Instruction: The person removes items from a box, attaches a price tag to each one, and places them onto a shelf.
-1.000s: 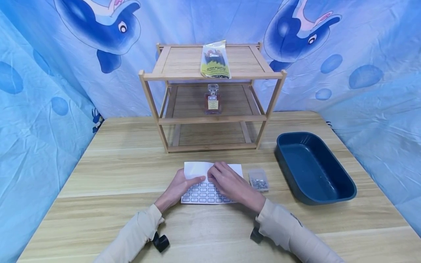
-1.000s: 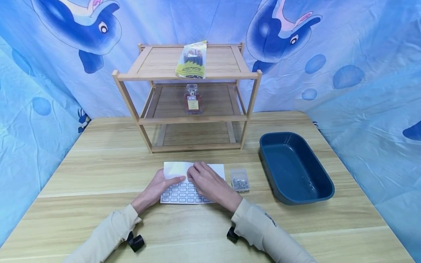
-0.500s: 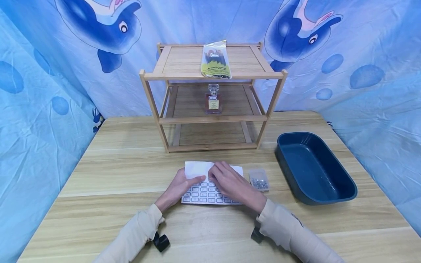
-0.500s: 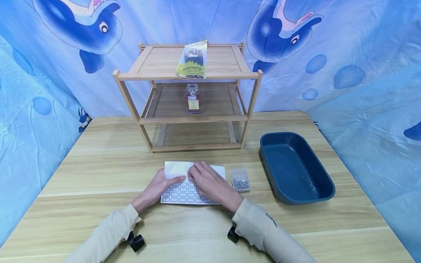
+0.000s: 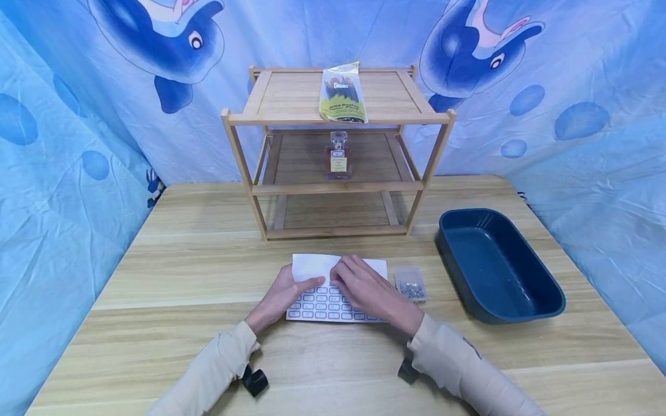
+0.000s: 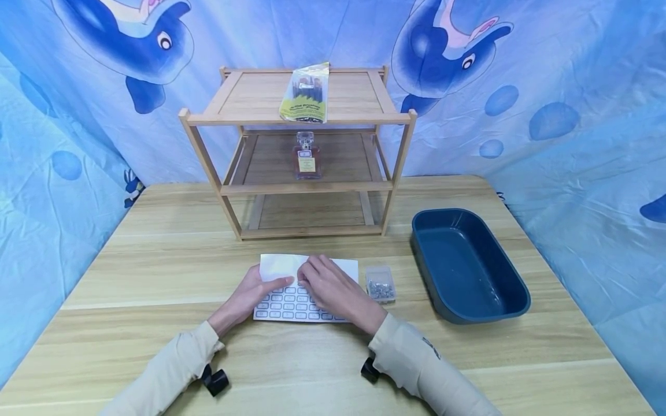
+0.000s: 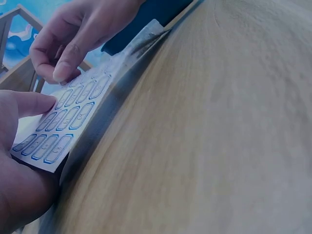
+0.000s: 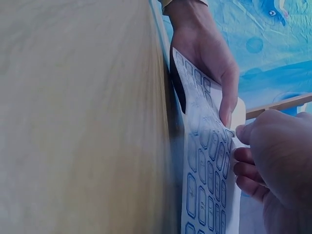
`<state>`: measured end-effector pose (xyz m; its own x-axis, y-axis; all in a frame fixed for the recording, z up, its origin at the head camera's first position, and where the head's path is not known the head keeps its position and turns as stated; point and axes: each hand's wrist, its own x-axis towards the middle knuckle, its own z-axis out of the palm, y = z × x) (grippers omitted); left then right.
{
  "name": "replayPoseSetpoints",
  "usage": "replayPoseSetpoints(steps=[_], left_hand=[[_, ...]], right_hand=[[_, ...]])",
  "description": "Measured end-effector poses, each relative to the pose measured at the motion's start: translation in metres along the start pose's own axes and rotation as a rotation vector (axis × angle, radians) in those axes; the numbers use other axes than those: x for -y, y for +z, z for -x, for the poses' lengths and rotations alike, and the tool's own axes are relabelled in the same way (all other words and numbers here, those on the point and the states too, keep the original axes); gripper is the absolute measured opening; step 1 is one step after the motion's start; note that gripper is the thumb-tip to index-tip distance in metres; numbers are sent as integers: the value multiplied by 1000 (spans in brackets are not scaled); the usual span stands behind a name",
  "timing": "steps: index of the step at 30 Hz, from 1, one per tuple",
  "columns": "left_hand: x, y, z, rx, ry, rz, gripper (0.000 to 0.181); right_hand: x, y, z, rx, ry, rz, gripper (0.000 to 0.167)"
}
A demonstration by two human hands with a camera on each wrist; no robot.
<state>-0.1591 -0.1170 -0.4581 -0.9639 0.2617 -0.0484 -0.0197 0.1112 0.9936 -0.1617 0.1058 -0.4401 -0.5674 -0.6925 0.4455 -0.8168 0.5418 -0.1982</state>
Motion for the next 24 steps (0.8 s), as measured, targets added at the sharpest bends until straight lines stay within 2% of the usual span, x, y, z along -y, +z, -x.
replayPoseSetpoints(steps=[5,15,24], left_hand=[[0,0,0,11,1,24,43],[0,0,1,-14,-1,12,42],[0,-2,2,35,10,55,39]], right_hand=[[-1,-3,1,4,53,-21,18],[-3,-1,3,-15,25,-30,13],[1,-3,3,27,124,-34,20]])
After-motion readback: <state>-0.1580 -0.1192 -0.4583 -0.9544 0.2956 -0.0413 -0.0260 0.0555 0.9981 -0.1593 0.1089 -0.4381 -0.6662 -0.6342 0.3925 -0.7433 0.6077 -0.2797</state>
